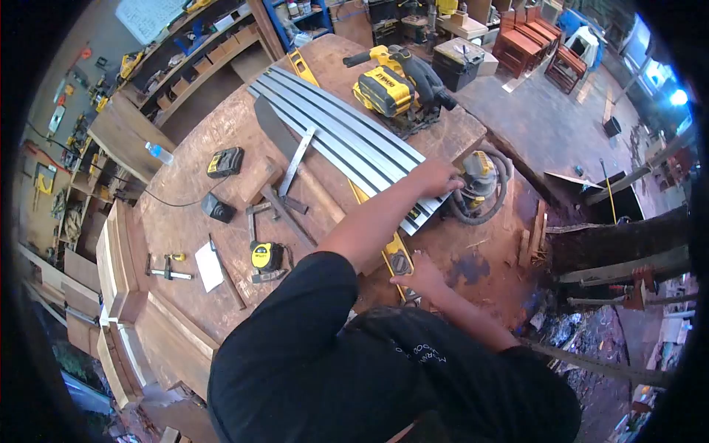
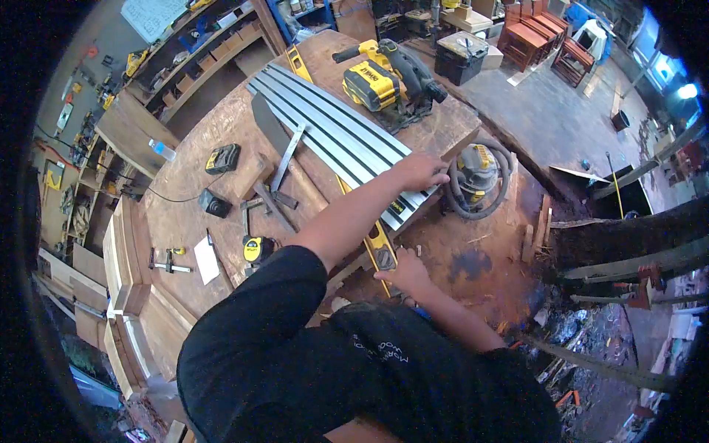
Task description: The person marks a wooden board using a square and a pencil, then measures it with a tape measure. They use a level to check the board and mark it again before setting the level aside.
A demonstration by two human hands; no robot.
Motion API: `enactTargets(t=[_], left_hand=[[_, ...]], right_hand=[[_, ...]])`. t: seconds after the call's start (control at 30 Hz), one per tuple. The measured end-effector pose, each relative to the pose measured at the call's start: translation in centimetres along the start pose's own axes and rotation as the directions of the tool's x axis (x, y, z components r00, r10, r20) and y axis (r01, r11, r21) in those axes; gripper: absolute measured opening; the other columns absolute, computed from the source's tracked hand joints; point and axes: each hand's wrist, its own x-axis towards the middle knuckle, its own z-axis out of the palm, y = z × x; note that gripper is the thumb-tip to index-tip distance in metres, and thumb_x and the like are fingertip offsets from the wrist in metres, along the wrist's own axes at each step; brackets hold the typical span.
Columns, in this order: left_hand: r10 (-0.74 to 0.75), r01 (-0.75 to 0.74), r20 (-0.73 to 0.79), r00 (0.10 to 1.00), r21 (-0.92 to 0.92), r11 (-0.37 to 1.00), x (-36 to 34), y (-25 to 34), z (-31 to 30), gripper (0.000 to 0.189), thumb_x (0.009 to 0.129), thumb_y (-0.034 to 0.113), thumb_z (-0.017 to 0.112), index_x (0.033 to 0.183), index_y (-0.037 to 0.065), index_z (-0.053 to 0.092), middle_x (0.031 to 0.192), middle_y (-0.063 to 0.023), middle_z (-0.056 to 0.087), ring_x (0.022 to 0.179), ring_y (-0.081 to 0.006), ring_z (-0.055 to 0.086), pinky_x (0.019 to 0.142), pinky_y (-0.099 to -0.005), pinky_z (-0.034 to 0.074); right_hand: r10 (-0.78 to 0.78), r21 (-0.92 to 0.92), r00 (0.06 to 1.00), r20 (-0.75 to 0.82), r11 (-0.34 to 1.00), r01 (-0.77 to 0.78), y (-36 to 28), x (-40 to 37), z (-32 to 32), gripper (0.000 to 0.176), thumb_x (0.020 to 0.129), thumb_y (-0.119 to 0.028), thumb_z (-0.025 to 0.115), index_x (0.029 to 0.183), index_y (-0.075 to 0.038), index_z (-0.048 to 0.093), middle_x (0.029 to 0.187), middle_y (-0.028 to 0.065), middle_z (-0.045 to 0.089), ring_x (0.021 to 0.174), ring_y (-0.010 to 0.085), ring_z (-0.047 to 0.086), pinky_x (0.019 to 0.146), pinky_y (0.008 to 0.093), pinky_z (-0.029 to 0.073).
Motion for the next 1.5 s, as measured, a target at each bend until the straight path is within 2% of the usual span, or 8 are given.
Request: enactTargets(t=[0.57,0.8,0.97,1.03,1.07,1.1,1.13,1.5], left_hand=[[0.181,-0.180,-0.026,0.983,0.022,0.983,-5.1,-1.8,3.1,0.046,0.089,0.051,0.054,0.074,0.009,0.066,0.076,-0.0128,0.065,0.079,-0.0345,0.060,0.075,-0.0458,0.047],[0.100,-0.116,0.191,0.976,0.070,0.991,-7.5,-2.6,5.9,0.046,0.088,0.049,0.055,0.075,0.007,0.063,0.077,-0.0130,0.063,0.084,-0.0341,0.058,0.080,-0.0456,0.044],[-0.187,0.191,-0.176,0.966,0.002,0.982,-6.5,-3.9,7.8,0.030,0.085,0.034,0.062,0.092,0.006,0.064,0.092,-0.0169,0.062,0.091,-0.0363,0.056,0.080,-0.0448,0.046],[-0.381,0.388,-0.297,0.876,-0.036,0.921,-5.6,-2.5,6.8,0.027,0.091,0.032,0.054,0.097,0.007,0.063,0.095,-0.0143,0.062,0.092,-0.0332,0.058,0.080,-0.0440,0.047],[-0.763,0.321,-0.236,0.602,-0.803,0.502,-4.9,-2.2,6.7,0.029,0.093,0.033,0.053,0.102,0.007,0.062,0.097,-0.0125,0.063,0.093,-0.0309,0.059,0.083,-0.0428,0.048],[-0.903,-0.139,0.156,0.400,-0.964,-0.228,-4.7,-1.3,5.8,0.031,0.096,0.034,0.051,0.108,0.008,0.061,0.100,-0.0108,0.063,0.093,-0.0287,0.060,0.086,-0.0416,0.049],[-0.841,-0.421,0.099,0.532,-0.830,-0.364,-5.0,-0.3,4.9,0.035,0.098,0.036,0.047,0.116,0.008,0.056,0.101,-0.0073,0.063,0.094,-0.0245,0.061,0.086,-0.0382,0.050],[-0.866,-0.183,-0.056,0.497,-0.982,-0.041,-10.1,5.5,0.2,0.033,0.090,0.014,0.063,0.118,-0.002,0.055,0.104,-0.0118,0.065,0.095,-0.0208,0.063,0.085,-0.0358,0.051]], right_hand=[[0.122,0.326,0.984,0.130,0.932,-0.159,29.3,-7.8,-15.4,0.047,0.089,-0.037,0.066,0.114,0.002,0.063,0.088,0.0101,0.068,0.069,0.0161,0.060,0.069,0.0353,0.051],[0.411,0.080,0.875,0.256,0.893,-0.443,24.5,-7.5,-20.3,0.064,0.096,-0.054,0.046,0.110,0.005,0.064,0.097,0.0145,0.068,0.090,0.0209,0.062,0.083,0.0358,0.047],[0.349,0.213,0.866,0.358,0.873,-0.440,25.1,-7.0,-20.4,0.072,0.097,-0.060,0.035,0.125,0.003,0.057,0.121,0.0239,0.060,0.114,0.0283,0.056,0.100,0.0373,0.040],[0.322,0.159,0.900,0.294,0.912,-0.379,22.6,-8.1,-20.0,0.068,0.097,-0.057,0.037,0.119,0.003,0.060,0.112,0.0224,0.064,0.106,0.0281,0.060,0.095,0.0380,0.043],[0.291,0.116,0.932,0.216,0.940,-0.321,21.6,-8.5,-19.6,0.065,0.098,-0.055,0.040,0.113,0.004,0.063,0.102,0.0208,0.067,0.099,0.0279,0.063,0.090,0.0386,0.047],[0.279,0.105,0.934,0.224,0.945,-0.308,21.4,-8.7,-18.6,0.065,0.098,-0.055,0.040,0.113,0.004,0.063,0.102,0.0208,0.067,0.099,0.0279,0.063,0.090,0.0386,0.047],[0.292,0.090,0.932,0.215,0.944,-0.317,21.4,-9.0,-17.3,0.059,0.098,-0.049,0.042,0.110,0.004,0.062,0.092,0.0164,0.066,0.086,0.0233,0.062,0.079,0.0380,0.048],[-0.112,0.314,0.994,0.018,0.944,0.101,24.7,-9.9,-6.9,0.034,0.097,-0.028,0.051,0.096,0.005,0.060,0.079,0.0122,0.063,0.070,0.0182,0.058,0.062,0.0357,0.046]])
